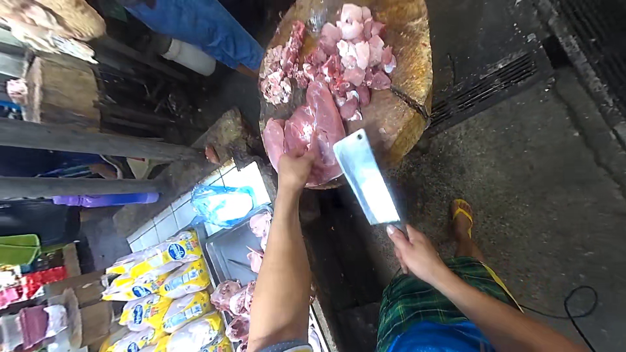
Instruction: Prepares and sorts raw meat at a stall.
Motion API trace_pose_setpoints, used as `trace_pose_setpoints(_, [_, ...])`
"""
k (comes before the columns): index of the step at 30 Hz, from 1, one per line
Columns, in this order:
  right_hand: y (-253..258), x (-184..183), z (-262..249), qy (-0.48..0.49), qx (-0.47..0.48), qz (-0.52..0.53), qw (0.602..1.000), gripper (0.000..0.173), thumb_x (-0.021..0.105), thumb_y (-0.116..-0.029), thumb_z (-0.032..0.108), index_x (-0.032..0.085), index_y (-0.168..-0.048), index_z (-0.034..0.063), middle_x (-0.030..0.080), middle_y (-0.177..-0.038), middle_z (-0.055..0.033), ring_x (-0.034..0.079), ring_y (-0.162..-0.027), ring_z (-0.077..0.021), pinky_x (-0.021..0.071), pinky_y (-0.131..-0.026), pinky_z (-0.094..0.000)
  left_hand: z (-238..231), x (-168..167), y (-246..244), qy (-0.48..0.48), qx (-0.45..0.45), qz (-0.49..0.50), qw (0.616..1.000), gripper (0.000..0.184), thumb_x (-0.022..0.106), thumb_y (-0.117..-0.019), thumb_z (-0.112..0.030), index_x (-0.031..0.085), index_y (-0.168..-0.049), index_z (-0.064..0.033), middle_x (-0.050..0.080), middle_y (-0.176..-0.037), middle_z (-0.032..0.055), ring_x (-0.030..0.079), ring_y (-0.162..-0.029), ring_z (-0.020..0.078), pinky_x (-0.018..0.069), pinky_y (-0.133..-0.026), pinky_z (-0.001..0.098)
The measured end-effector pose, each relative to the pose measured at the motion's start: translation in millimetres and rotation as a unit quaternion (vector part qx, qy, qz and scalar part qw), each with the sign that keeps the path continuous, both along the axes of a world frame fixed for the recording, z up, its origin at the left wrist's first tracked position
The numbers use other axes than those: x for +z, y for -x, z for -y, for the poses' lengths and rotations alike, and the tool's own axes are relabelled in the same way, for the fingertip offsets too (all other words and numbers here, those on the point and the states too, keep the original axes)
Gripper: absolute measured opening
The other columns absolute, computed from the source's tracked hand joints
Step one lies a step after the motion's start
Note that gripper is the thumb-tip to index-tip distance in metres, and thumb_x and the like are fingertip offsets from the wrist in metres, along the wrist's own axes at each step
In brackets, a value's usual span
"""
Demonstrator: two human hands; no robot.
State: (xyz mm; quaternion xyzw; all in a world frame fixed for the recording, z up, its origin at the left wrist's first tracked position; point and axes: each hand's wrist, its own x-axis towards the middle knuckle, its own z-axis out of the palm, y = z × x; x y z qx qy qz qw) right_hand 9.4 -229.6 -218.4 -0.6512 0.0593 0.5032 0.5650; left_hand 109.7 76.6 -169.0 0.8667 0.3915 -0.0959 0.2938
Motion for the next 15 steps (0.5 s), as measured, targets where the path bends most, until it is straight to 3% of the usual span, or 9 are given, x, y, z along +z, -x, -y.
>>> trace_pose_setpoints(2, [-31.5,11.4,-20.5,-0.011,-0.022,0.025,0.999,0.045,0.043,-0.1102,0.045,0.057,-0.119,0.0034,0.057,-0.067,-0.0052,0.058,-0.05,-0.0171,0.0558,-0.051,-0.0353,-12.1,-11.7,8.2,0.122,0.019,0.062,0.99,0.023,0.059,-0.102,-0.022,0.068,-0.106,-0.0009,0.075,-0.079,0.0063,0.069,-0.062,0.0133,0.058,-0.059,0.0315])
trace_pose_setpoints(4, [-67.6,10.3,-54.3,-0.026,-0.028,0.044,0.998,0.051,0.041,-0.109,0.052,0.056,-0.122,0.0044,0.058,-0.067,-0.0076,0.06,-0.051,-0.0193,0.0572,-0.052,-0.0372,-12.3,-13.8,9.3,0.138,0.008,0.074,0.988,0.019,0.06,-0.0994,-0.019,0.068,-0.103,-0.0015,0.074,-0.078,0.0063,0.067,-0.061,0.0127,0.0568,-0.058,0.031])
trace_pose_setpoints(7, [-103.4,-5.9,-107.0,-0.039,-0.043,0.068,0.996,0.058,0.042,-0.1058,0.061,0.056,-0.118,0.0058,0.059,-0.067,-0.0095,0.06,-0.048,-0.0226,0.057,-0.047,-0.041,-5.5,-8.2,5.0,0.101,-0.02,0.05,0.993,0.019,0.065,-0.0963,-0.023,0.072,-0.098,-0.0054,0.074,-0.076,0.0042,0.065,-0.061,0.0122,0.0543,-0.058,0.0327])
trace_pose_setpoints(9, [-109.8,-10.4,-124.5,-0.022,-0.026,0.07,0.997,0.059,0.042,-0.1048,0.063,0.056,-0.116,0.0066,0.059,-0.066,-0.01,0.06,-0.047,-0.0232,0.0562,-0.045,-0.0414,-0.2,-1.3,-3.7,0.052,-0.063,0.006,0.997,0.022,0.066,-0.0954,-0.028,0.074,-0.096,-0.0073,0.074,-0.079,0.0036,0.068,-0.066,0.0143,0.0577,-0.066,0.0389])
trace_pose_setpoints(12, [-91.0,-14.4,-119.6,0.006,-0.001,0.067,0.998,0.06,0.043,-0.1036,0.064,0.057,-0.117,0.008,0.059,-0.068,-0.0104,0.06,-0.047,-0.0229,0.0554,-0.045,-0.0414,10.6,1.4,-19.5,-0.02,-0.13,-0.055,0.99,0.026,0.067,-0.0934,-0.031,0.072,-0.094,-0.0056,0.074,-0.083,0.008,0.071,-0.077,0.0233,0.0574,-0.077,0.0529])
trace_pose_setpoints(15, [-55.6,-25.2,-103.2,0.006,-0.008,0.055,0.998,0.06,0.043,-0.1021,0.067,0.059,-0.115,0.0108,0.055,-0.062,-0.0099,0.056,-0.042,-0.0226,0.0531,-0.041,-0.0409,14.5,-1.1,-29.8,-0.054,-0.16,-0.071,0.983,0.025,0.068,-0.091,-0.03,0.072,-0.092,-0.0057,0.072,-0.084,0.0106,0.071,-0.08,0.0263,0.0563,-0.078,0.0562])
